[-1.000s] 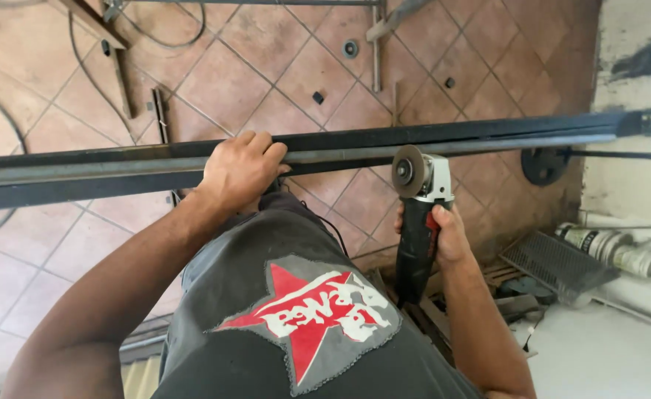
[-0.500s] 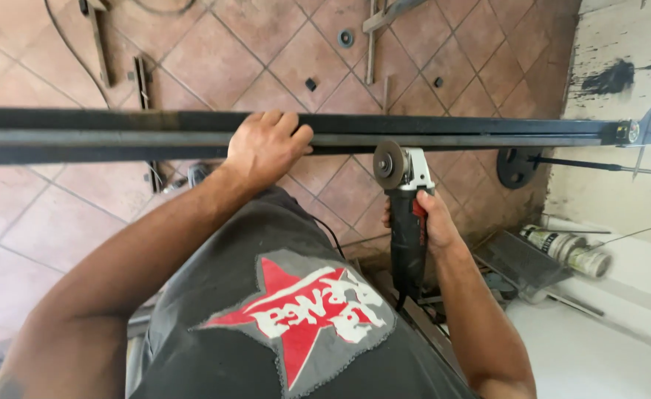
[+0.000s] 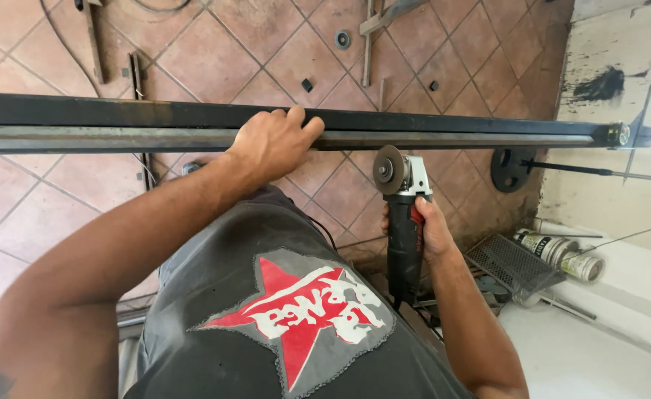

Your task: Measuring and cutting metal beams using an angle grinder according to blueprints

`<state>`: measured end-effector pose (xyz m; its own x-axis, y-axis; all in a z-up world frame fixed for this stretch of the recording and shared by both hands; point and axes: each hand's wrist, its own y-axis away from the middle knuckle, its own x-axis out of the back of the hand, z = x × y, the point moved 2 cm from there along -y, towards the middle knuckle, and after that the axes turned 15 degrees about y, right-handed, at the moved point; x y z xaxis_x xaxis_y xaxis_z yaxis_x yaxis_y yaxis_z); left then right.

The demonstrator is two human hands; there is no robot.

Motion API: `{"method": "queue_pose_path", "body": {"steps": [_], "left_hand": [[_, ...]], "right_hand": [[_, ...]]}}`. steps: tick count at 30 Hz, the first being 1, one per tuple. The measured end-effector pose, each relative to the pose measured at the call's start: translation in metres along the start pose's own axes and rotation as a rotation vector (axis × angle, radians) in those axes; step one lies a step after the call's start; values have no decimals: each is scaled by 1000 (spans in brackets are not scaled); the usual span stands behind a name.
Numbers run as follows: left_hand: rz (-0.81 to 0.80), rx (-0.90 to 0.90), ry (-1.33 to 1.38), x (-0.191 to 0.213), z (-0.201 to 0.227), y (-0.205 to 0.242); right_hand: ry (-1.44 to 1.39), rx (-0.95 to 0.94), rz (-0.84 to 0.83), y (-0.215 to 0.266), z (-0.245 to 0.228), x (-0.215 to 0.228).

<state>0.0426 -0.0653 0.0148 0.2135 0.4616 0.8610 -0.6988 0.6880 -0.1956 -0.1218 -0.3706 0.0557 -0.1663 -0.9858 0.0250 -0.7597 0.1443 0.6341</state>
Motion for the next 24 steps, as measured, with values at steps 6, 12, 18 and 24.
{"method": "queue_pose_path", "body": {"steps": [6,12,18,24], "left_hand": [[-104,-14,9,-27,-10,-7],[-255,41,114,-46,-14,-16],[-326,174,174,-24,-5,-27],[-320,237,233,-40,-2,-25]], "right_hand": [[-7,9,-24,-8,2,9],[46,-9,-79,-9,-13,2],[36,-60,-126,-20,-10,12],[27,-79,-138,-23,-9,17]]}}
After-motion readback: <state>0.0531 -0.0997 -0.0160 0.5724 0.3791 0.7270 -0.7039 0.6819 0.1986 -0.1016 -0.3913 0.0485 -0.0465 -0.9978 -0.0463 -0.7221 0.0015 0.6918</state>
